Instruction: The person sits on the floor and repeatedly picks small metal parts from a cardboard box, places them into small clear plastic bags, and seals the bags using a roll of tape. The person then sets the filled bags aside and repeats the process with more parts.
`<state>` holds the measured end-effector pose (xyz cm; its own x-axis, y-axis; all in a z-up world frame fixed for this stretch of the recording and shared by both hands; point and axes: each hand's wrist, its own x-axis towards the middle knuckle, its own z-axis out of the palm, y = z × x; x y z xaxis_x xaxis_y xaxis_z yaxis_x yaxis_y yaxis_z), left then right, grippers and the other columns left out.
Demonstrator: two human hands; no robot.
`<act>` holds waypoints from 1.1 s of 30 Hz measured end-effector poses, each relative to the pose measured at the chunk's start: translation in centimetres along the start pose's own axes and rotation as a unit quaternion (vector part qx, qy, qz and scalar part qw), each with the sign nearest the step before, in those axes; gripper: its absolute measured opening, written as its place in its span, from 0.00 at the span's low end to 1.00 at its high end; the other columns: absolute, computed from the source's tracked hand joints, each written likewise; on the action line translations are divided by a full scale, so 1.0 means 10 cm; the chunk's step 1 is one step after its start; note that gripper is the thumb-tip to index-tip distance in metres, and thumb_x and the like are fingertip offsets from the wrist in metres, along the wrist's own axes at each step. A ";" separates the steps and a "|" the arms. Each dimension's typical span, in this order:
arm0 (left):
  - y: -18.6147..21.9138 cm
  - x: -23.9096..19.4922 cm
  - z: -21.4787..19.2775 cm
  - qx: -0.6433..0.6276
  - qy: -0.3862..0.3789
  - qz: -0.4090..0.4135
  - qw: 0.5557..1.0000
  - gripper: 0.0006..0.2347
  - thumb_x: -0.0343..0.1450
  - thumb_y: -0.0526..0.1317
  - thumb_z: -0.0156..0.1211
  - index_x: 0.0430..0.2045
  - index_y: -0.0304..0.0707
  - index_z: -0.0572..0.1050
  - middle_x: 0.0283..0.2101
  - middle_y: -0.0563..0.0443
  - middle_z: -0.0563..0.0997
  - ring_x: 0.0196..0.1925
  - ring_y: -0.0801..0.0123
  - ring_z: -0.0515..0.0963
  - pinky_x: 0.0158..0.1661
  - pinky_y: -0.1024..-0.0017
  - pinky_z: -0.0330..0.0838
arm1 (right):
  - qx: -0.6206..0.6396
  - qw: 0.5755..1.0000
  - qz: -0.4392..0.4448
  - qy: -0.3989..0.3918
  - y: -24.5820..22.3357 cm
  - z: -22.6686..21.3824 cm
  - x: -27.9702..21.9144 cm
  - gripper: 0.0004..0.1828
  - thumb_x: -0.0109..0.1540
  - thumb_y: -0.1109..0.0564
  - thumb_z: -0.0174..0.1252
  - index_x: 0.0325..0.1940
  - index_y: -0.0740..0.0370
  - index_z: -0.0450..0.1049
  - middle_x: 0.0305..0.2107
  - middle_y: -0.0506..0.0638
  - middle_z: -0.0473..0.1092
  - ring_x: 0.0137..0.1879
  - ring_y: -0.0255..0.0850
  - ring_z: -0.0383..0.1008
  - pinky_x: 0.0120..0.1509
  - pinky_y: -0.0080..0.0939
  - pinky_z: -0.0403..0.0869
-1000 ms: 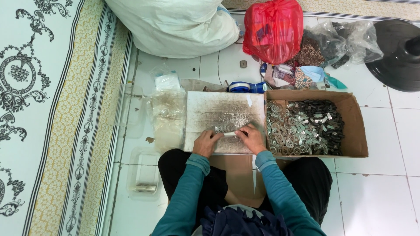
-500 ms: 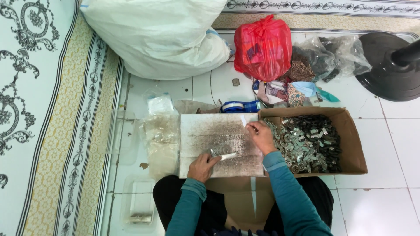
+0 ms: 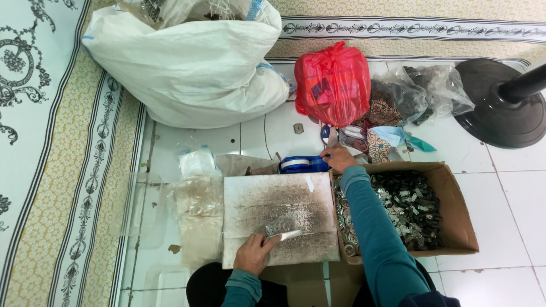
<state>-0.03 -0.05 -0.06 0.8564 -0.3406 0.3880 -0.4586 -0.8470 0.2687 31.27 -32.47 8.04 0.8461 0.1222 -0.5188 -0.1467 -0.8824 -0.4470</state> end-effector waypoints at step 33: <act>0.05 0.09 -0.14 0.033 0.036 0.009 0.999 0.33 0.57 0.23 0.55 0.55 0.63 0.74 0.38 0.53 0.76 0.30 0.65 0.73 0.19 0.71 0.73 | 0.345 0.931 0.035 0.112 0.20 -0.04 -0.13 0.21 0.60 0.70 0.53 0.53 0.51 0.71 0.36 0.47 0.64 0.47 0.38 0.70 0.54 0.38 0.77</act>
<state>0.22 -0.20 1.63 0.8271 -0.3283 0.4562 -0.4558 -0.8668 0.2025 30.02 -34.54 8.12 0.8969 -0.0909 -0.4328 -0.4335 -0.3739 -0.8199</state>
